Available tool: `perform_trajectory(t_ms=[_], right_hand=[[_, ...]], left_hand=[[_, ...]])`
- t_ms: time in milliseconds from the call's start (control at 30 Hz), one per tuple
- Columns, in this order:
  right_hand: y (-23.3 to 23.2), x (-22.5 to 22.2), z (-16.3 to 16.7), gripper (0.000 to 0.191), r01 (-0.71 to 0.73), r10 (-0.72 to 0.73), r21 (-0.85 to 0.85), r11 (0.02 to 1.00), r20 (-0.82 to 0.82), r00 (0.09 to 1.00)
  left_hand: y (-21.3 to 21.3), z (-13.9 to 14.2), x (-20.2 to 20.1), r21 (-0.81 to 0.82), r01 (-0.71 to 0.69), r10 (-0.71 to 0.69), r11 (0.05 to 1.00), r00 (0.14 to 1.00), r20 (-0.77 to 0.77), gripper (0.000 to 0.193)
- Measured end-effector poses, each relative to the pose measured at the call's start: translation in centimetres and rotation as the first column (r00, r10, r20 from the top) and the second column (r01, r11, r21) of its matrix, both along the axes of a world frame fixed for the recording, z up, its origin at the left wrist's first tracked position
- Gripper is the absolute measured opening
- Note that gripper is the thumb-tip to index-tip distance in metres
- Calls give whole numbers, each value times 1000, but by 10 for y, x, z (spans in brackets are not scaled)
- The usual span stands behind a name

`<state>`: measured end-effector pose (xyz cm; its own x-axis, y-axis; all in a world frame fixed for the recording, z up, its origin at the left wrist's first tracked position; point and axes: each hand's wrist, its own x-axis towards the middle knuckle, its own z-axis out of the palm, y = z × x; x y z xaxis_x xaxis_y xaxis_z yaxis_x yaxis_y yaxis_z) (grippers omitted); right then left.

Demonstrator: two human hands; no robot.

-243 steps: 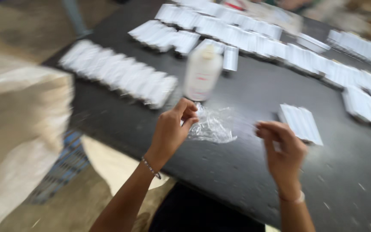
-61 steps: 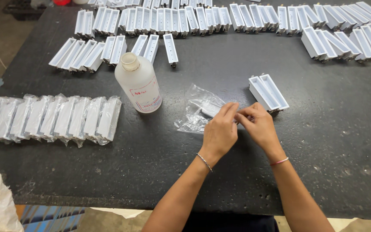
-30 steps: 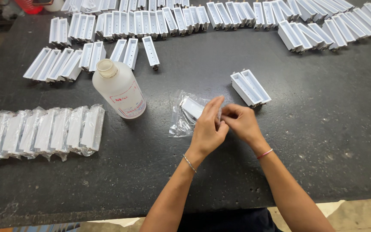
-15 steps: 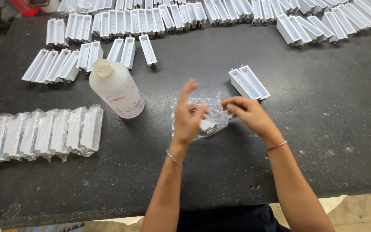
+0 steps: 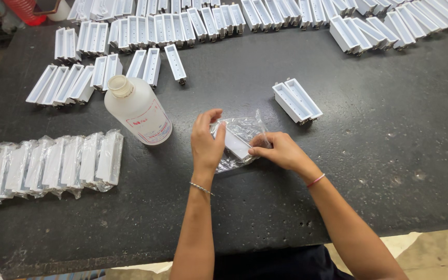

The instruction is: The person repeatedly picks up small white rectangular components and wraps each one individually in clear plastic film. They fold the film around the component, tuck the edges, and place the wrapped unit into a growing stack on the table. The process is repeated for multiple components throughout the clip.

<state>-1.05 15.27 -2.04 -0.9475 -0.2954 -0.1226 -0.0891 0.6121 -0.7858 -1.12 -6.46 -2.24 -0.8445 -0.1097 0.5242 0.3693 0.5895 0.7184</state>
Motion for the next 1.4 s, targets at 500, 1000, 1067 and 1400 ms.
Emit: perform_trajectory(t_ms=[500,1000,1067,1400], right_hand=[[6,3,7,53,-131,128,19,991,-400,908],[14,-14,-25,59,44,93,-583,811,202,975],[14,-14,-26,55,88,133,-687,721,262,956],[18,-19,-31,44,120,66,-755,645,212,975]], left_hand=[[-2,-6,0,84,102,-132,991,717,685,49],[8,3,1,657,312,-548,687,816,185,27],[13,3,2,711,345,-584,613,804,114,27],[-4,16,4,824,252,-342,508,937,-75,41]])
